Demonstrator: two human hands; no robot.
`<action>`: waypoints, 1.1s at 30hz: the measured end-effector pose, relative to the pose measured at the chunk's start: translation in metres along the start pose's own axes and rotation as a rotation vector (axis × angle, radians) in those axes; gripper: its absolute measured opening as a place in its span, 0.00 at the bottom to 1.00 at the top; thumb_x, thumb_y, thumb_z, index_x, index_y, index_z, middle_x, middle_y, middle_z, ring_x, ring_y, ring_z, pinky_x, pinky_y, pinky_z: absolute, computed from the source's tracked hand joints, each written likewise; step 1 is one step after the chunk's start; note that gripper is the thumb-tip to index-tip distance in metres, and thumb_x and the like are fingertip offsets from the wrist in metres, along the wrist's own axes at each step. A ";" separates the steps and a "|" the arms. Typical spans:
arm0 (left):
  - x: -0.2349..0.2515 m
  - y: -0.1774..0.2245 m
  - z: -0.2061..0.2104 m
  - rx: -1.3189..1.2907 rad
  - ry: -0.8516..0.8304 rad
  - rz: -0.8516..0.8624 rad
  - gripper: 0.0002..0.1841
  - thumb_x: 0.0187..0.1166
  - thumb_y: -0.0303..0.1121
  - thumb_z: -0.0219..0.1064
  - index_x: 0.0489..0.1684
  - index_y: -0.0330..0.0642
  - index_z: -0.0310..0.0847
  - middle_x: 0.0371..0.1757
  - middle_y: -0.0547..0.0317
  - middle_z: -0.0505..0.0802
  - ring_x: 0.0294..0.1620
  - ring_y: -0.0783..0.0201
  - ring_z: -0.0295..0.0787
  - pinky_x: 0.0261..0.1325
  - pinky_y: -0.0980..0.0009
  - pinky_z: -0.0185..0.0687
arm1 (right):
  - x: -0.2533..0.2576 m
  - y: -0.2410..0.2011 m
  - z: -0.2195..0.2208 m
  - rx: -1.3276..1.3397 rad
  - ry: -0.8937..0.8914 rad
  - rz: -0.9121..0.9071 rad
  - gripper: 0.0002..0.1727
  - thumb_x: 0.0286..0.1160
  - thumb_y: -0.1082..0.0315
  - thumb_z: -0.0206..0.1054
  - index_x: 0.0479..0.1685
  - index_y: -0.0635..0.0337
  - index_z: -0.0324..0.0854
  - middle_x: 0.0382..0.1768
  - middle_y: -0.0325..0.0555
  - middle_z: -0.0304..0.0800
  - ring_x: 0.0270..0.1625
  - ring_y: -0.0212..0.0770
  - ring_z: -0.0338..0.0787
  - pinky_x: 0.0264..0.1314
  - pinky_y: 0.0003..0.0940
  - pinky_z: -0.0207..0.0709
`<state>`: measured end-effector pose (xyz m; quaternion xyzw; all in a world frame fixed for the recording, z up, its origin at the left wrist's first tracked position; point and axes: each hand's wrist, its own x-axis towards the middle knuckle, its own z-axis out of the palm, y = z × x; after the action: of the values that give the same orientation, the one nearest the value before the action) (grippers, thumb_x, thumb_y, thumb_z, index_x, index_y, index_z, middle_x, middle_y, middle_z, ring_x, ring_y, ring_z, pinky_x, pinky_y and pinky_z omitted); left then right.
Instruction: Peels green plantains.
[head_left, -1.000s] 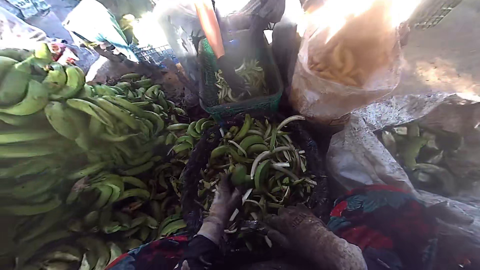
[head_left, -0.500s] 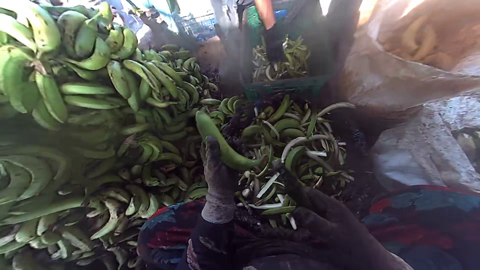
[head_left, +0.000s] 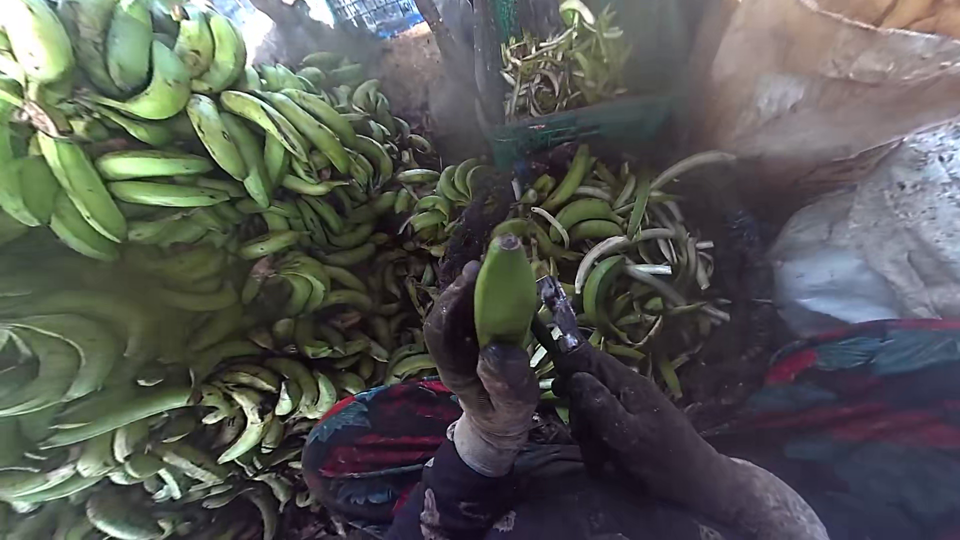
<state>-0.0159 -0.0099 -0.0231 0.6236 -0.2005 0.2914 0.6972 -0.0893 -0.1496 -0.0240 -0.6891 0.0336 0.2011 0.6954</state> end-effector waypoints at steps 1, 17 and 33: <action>0.004 0.002 0.004 -0.039 0.037 -0.050 0.19 0.86 0.57 0.57 0.72 0.71 0.74 0.63 0.82 0.87 0.60 0.81 0.84 0.58 0.80 0.82 | 0.002 0.003 -0.001 -0.050 -0.028 0.018 0.20 0.87 0.51 0.51 0.60 0.54 0.80 0.30 0.30 0.85 0.25 0.24 0.83 0.27 0.25 0.82; 0.033 0.000 0.010 -0.248 -0.075 -1.108 0.26 0.93 0.53 0.37 0.64 0.49 0.78 0.39 0.61 0.90 0.35 0.69 0.89 0.38 0.70 0.89 | 0.062 -0.012 -0.075 -1.048 0.442 -0.580 0.26 0.80 0.54 0.65 0.79 0.31 0.79 0.51 0.64 0.89 0.52 0.70 0.87 0.47 0.72 0.74; 0.006 0.001 0.007 -0.271 -0.150 -1.080 0.31 0.90 0.59 0.41 0.79 0.49 0.70 0.50 0.56 0.91 0.43 0.65 0.91 0.48 0.64 0.90 | 0.090 -0.016 -0.101 -1.026 0.549 -0.480 0.26 0.86 0.53 0.58 0.84 0.33 0.74 0.60 0.71 0.84 0.58 0.76 0.83 0.52 0.75 0.70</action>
<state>-0.0114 -0.0156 -0.0170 0.5615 0.0625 -0.1806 0.8051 0.0219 -0.2266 -0.0430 -0.9498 -0.0454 -0.1546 0.2681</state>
